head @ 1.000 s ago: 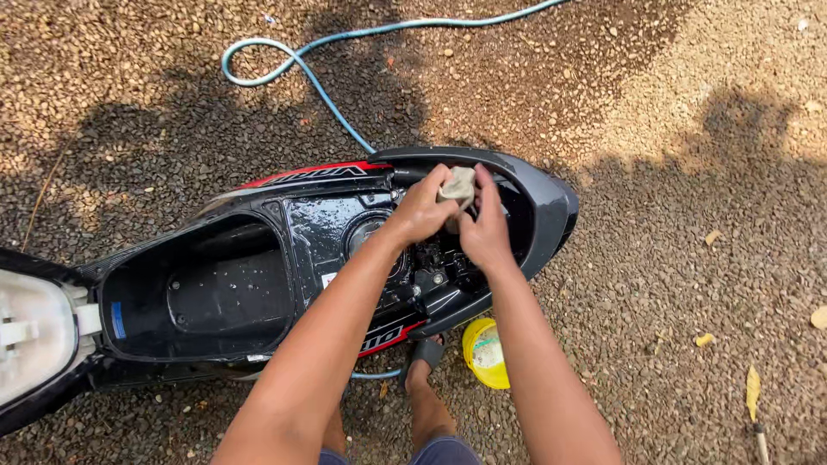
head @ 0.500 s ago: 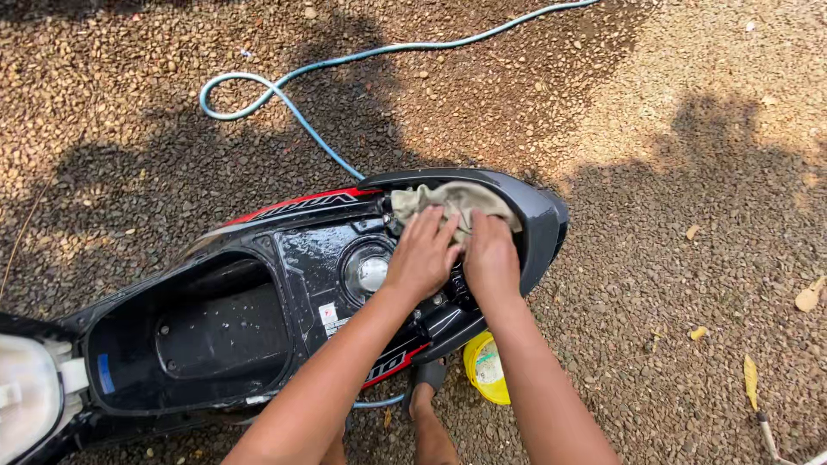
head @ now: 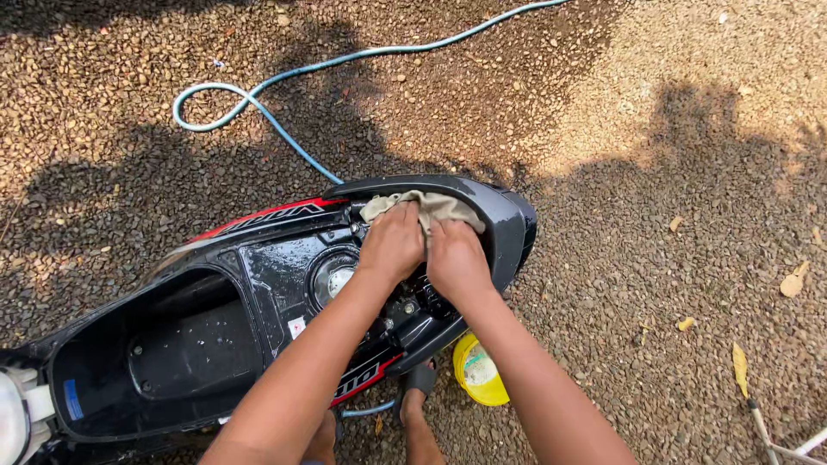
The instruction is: The person washes a motorcycle by wetting a cloth in a bucket of soapy water and wiping down the storage compartment under the seat, the seat exterior, and the motorcycle body.
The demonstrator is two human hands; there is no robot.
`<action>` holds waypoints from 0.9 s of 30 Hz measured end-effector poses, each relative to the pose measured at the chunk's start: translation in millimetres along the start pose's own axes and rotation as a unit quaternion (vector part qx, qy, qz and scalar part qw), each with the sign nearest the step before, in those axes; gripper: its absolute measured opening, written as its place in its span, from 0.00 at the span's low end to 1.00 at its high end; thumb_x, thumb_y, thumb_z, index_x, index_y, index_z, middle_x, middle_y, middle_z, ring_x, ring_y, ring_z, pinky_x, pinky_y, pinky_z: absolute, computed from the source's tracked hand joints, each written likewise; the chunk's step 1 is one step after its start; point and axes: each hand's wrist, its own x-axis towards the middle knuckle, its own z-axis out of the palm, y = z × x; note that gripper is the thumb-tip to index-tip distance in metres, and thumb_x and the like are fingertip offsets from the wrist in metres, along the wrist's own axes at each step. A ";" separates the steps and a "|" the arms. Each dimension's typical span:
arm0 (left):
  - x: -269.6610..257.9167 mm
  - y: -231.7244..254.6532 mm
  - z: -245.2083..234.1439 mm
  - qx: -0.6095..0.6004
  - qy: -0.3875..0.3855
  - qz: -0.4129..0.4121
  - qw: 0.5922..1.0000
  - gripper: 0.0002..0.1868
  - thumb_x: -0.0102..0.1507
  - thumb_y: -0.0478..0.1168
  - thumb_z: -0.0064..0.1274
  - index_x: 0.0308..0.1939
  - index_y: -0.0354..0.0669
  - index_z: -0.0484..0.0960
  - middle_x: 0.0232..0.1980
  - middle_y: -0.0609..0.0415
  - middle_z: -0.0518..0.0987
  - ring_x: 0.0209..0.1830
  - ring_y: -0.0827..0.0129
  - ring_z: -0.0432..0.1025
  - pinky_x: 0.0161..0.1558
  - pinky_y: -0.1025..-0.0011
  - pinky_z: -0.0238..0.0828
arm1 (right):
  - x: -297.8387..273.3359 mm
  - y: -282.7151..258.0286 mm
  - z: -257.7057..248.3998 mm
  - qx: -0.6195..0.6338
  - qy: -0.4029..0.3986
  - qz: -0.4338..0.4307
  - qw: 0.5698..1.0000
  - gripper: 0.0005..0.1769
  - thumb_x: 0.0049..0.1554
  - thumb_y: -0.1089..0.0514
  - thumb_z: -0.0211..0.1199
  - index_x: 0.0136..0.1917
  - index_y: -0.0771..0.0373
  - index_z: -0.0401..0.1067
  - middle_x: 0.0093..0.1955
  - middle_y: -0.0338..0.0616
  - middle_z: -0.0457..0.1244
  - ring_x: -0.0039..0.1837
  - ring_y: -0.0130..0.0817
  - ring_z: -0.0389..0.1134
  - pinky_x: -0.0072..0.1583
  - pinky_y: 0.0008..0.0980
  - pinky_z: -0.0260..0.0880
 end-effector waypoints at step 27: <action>-18.3 -3.6 14.9 0.030 -0.034 0.053 0.998 0.31 0.61 0.34 0.45 0.68 0.29 0.58 0.69 0.31 0.64 0.70 0.44 0.60 0.65 0.56 0.56 | -1.0 -15.4 7.5 -0.089 0.010 0.012 0.996 0.20 0.52 0.61 0.51 0.54 0.76 0.70 0.50 0.64 0.64 0.54 0.59 0.63 0.62 0.51 0.58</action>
